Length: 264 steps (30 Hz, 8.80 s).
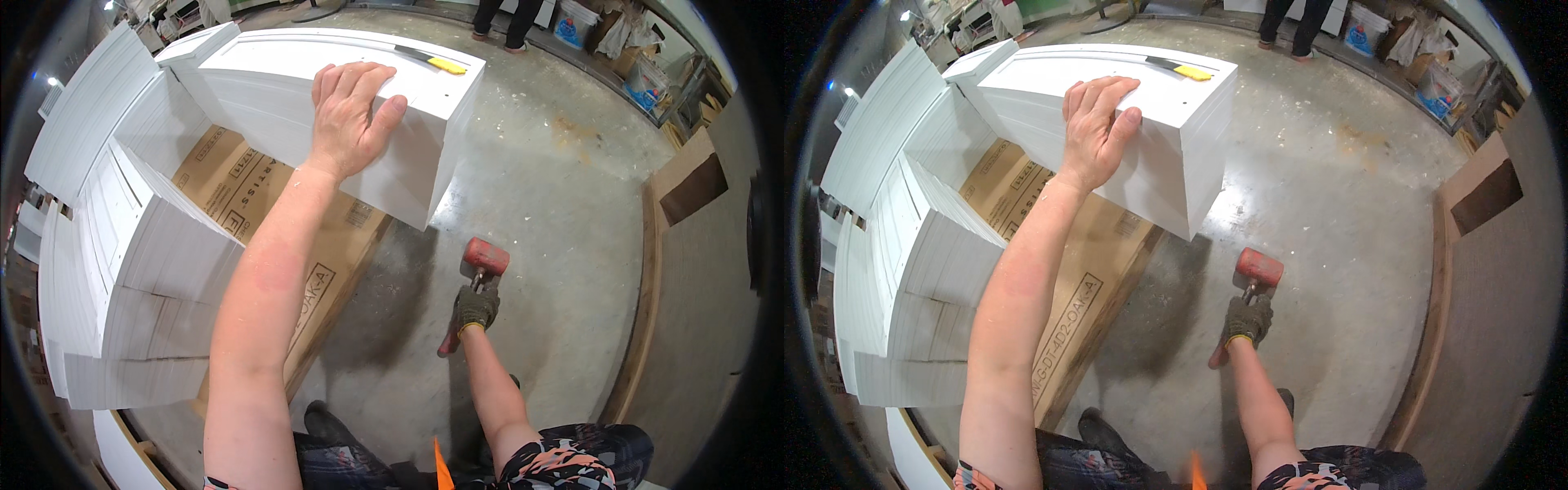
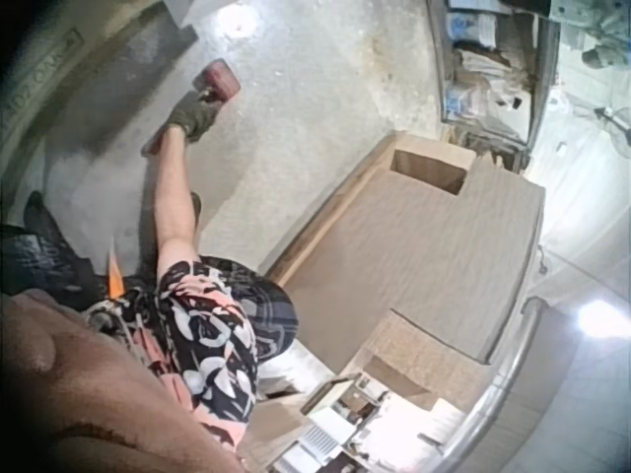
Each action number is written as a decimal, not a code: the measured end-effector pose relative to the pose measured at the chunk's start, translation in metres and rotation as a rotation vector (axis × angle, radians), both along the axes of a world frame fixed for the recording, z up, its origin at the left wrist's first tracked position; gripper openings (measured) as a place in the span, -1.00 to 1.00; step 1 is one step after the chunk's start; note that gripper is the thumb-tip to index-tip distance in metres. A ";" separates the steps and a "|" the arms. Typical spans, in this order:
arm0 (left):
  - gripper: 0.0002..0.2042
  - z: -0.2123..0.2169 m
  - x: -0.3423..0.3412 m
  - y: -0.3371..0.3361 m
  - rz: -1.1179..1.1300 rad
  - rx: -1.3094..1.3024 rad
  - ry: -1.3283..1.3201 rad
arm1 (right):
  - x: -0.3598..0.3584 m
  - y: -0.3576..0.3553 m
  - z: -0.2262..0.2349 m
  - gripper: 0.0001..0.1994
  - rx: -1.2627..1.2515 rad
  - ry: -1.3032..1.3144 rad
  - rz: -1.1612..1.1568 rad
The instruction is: The person taps the edges of stacked white panels with a mallet and trims the edges using a utility knife.
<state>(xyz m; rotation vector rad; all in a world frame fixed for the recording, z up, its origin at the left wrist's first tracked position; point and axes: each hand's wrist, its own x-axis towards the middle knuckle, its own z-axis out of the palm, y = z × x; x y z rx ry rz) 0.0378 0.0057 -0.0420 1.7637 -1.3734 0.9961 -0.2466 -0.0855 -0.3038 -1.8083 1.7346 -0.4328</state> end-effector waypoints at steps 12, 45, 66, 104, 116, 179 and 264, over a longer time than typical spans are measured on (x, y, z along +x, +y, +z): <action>-0.61 -0.006 0.002 -0.009 -0.014 -0.044 0.025 | 0.029 -0.024 0.028 -0.84 0.166 -0.772 0.284; -0.56 -0.005 0.004 -0.003 0.022 0.002 0.023 | 0.071 0.028 0.169 -0.71 -0.141 -0.943 0.401; -0.58 -0.005 0.003 -0.002 0.029 0.032 0.028 | 0.068 0.028 0.156 -0.72 -0.056 -0.934 0.298; -0.62 0.003 0.004 -0.002 -0.057 -0.036 0.129 | 0.047 0.036 0.142 -0.67 -0.629 -0.838 0.735; -0.62 0.003 0.004 -0.001 -0.048 -0.038 0.098 | 0.071 0.029 0.192 -0.93 0.347 -1.413 0.374; -0.64 0.000 0.003 -0.005 -0.022 -0.051 0.091 | 0.055 0.020 -0.009 -0.76 -0.231 -0.304 0.223; -0.68 0.006 0.000 0.007 -0.052 -0.072 0.212 | 0.102 -0.098 0.083 -0.73 -1.104 0.180 1.778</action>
